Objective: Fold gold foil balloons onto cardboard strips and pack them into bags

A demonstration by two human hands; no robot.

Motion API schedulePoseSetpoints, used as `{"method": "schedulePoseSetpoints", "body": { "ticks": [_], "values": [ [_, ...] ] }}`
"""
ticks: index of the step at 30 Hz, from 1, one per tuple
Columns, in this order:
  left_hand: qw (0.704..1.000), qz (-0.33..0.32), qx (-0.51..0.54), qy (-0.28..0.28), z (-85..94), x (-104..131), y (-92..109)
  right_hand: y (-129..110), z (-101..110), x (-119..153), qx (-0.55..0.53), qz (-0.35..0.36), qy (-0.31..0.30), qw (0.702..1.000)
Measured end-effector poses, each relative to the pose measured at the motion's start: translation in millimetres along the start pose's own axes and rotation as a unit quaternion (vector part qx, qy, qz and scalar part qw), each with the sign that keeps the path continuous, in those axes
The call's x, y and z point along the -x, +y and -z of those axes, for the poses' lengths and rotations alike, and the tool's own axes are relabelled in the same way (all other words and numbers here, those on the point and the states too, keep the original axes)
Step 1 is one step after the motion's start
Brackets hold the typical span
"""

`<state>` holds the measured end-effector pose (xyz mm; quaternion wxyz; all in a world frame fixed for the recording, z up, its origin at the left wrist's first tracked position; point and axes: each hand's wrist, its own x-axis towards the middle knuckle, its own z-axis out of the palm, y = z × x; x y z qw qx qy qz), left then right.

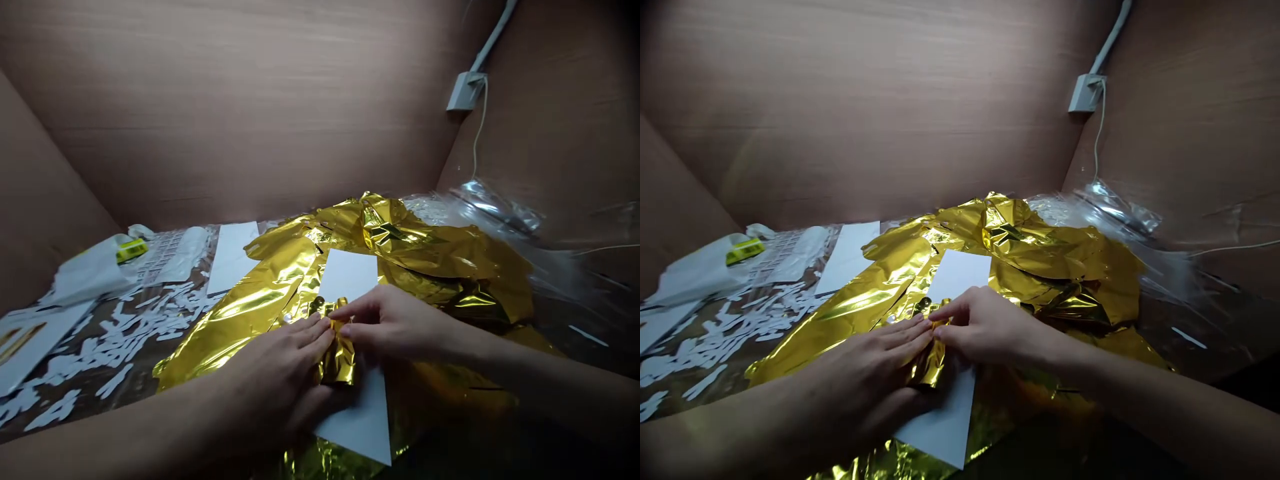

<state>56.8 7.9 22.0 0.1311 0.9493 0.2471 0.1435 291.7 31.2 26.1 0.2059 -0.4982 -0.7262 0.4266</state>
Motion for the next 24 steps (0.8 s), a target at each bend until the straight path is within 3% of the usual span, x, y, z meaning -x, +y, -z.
{"method": "schedulePoseSetpoints", "body": {
  "ticks": [4,8,13,17,22,24],
  "values": [
    [0.999,-0.027,-0.032,-0.016,-1.4,3,-7,17,25,0,0.183,0.032,0.138,0.973],
    [0.998,-0.059,0.004,-0.01,4.7,6,-8,35,33,-5,0.319,0.033,0.214,0.923],
    [0.993,-0.09,0.067,-0.028,10.7,11,-16,36,32,-17,0.306,0.032,0.218,0.926],
    [0.996,-0.081,0.038,-0.009,-0.9,18,-18,29,32,-28,0.259,0.031,0.219,0.94],
    [0.996,-0.086,-0.031,0.022,-16.7,25,-15,22,30,-37,0.218,-0.027,0.213,0.952],
    [0.996,-0.081,-0.038,0.022,-19.7,26,-15,18,28,-35,0.237,0.009,0.223,0.946]
  ]
}}
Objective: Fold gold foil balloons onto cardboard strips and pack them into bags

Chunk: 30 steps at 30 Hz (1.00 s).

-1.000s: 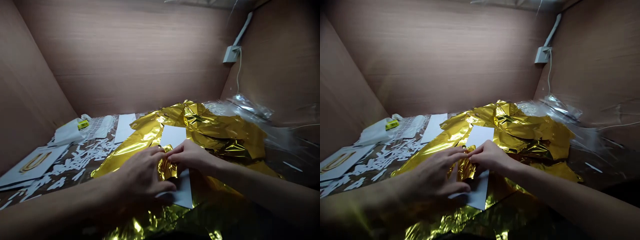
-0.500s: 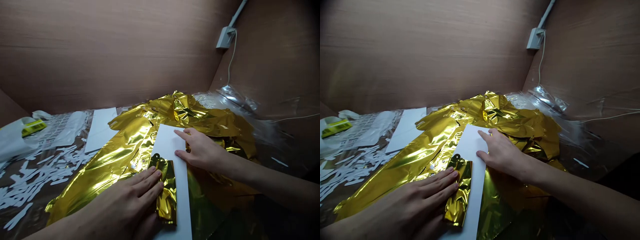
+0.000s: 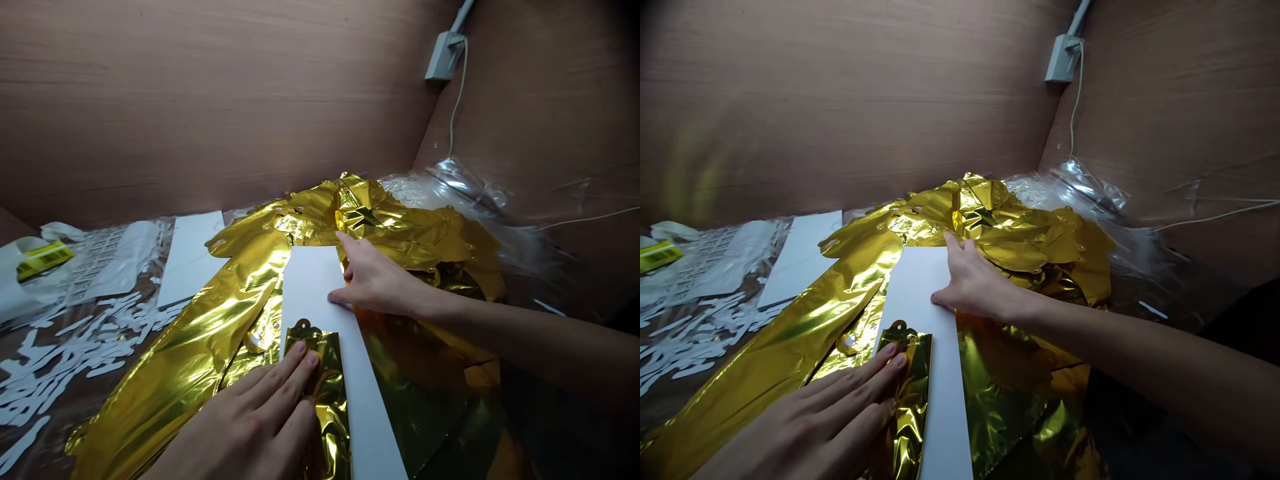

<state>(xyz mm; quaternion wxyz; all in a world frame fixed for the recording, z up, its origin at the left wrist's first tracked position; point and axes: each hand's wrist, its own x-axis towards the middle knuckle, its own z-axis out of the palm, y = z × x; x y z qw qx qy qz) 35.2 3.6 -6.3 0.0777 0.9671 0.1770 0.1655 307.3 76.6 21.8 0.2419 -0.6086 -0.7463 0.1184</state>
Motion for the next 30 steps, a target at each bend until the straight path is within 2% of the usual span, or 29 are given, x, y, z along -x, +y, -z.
{"method": "schedulePoseSetpoints", "body": {
  "ticks": [2,5,7,10,13,18,22,25,28,30],
  "values": [
    [1.0,0.01,0.001,-0.002,-1.9,1,0,-6,2,7,0.009,0.08,-0.002,0.997],
    [1.0,0.018,-0.003,-0.002,-3.4,3,0,-15,2,25,-0.018,0.166,-0.089,0.982],
    [1.0,0.021,-0.006,-0.001,-2.4,3,1,-19,0,36,-0.043,0.178,-0.125,0.975],
    [1.0,0.02,0.002,0.009,3.5,0,3,-20,-5,43,-0.052,0.189,-0.124,0.973],
    [0.999,0.004,-0.003,0.033,10.5,-7,4,-18,-8,40,-0.058,0.217,-0.135,0.965],
    [0.994,-0.012,-0.107,0.018,5.9,-11,2,-15,-12,33,-0.066,0.259,-0.14,0.953],
    [0.988,-0.015,-0.154,0.002,-4.7,-4,3,-14,-15,36,-0.063,0.232,-0.106,0.965],
    [0.986,-0.016,-0.168,0.003,-7.2,0,6,-12,-16,36,-0.059,0.158,-0.051,0.984],
    [0.987,-0.012,-0.163,0.008,-6.0,0,7,-11,-16,29,-0.144,0.078,-0.026,0.986],
    [0.988,-0.005,-0.157,0.009,-4.3,0,7,-11,-16,20,-0.25,0.019,-0.046,0.967]
  ]
}}
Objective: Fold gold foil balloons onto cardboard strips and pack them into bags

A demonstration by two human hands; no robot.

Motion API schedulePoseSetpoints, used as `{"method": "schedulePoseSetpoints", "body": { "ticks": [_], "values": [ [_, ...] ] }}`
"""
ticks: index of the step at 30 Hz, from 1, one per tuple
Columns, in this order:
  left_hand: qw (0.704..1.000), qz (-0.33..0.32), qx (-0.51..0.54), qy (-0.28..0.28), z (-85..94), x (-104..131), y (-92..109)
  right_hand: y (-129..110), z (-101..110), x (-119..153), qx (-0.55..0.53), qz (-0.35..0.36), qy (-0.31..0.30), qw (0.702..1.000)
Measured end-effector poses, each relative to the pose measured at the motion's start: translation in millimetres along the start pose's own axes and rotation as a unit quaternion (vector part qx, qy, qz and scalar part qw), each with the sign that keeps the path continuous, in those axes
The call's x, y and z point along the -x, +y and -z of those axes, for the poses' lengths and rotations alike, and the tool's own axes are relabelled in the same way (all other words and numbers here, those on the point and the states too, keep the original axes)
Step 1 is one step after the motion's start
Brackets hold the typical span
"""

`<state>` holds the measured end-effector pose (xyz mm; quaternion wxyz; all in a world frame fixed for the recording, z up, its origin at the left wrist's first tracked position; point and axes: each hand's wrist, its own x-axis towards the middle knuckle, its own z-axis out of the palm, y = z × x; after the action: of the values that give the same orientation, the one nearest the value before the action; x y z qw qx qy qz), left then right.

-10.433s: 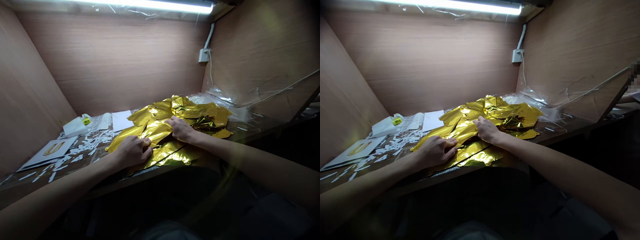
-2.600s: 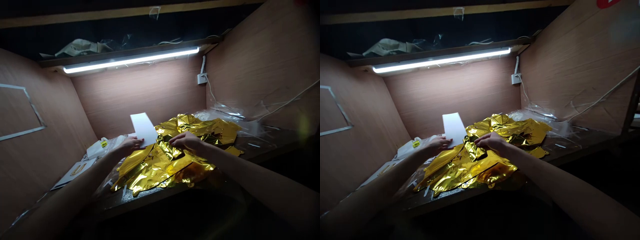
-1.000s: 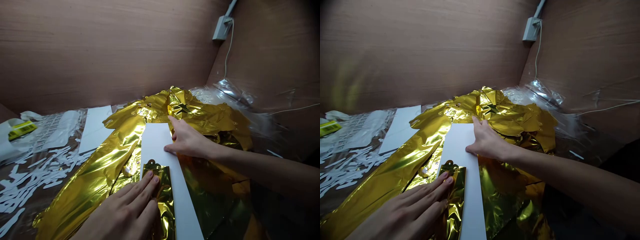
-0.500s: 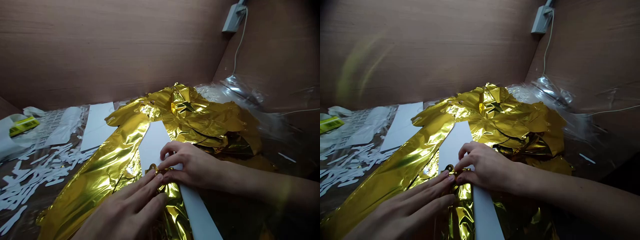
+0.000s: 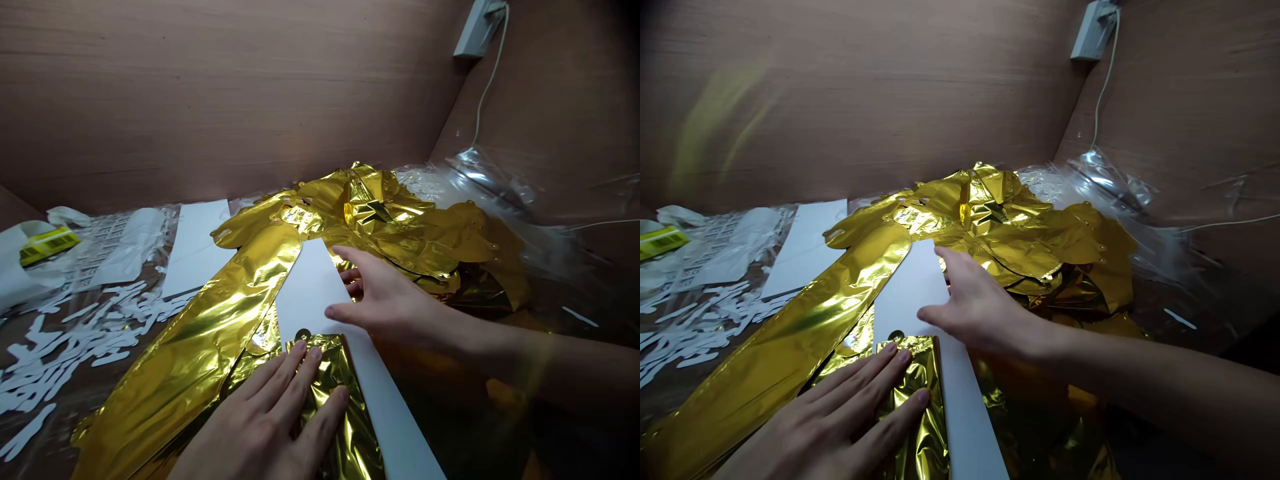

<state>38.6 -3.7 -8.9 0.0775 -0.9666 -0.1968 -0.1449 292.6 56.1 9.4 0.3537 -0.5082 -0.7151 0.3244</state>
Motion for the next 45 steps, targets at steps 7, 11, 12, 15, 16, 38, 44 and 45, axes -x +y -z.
{"method": "schedulePoseSetpoints", "body": {
  "ticks": [7,11,12,15,16,38,44,45],
  "values": [
    [1.0,-0.002,-0.015,-0.007,6.3,0,0,-11,13,-17,-0.178,-0.143,-0.158,0.961],
    [1.0,0.013,-0.02,-0.009,8.9,1,3,-9,12,-14,-0.18,-0.115,-0.148,0.966],
    [1.0,0.015,-0.021,-0.009,9.3,2,4,-7,10,-13,-0.176,-0.113,-0.141,0.968],
    [1.0,0.022,-0.016,-0.009,9.6,3,6,-1,7,-12,-0.14,-0.108,-0.115,0.977],
    [1.0,0.026,-0.012,-0.008,9.5,3,7,0,6,-12,-0.123,-0.107,-0.11,0.981],
    [0.995,0.091,0.03,0.004,13.4,-11,26,-3,6,-1,0.092,0.064,-0.016,0.994],
    [0.995,0.083,0.044,0.015,13.4,-10,32,-6,10,13,0.193,0.142,-0.041,0.97],
    [0.995,0.082,0.045,0.018,14.1,-10,32,-7,12,15,0.198,0.157,-0.068,0.965]
  ]
}}
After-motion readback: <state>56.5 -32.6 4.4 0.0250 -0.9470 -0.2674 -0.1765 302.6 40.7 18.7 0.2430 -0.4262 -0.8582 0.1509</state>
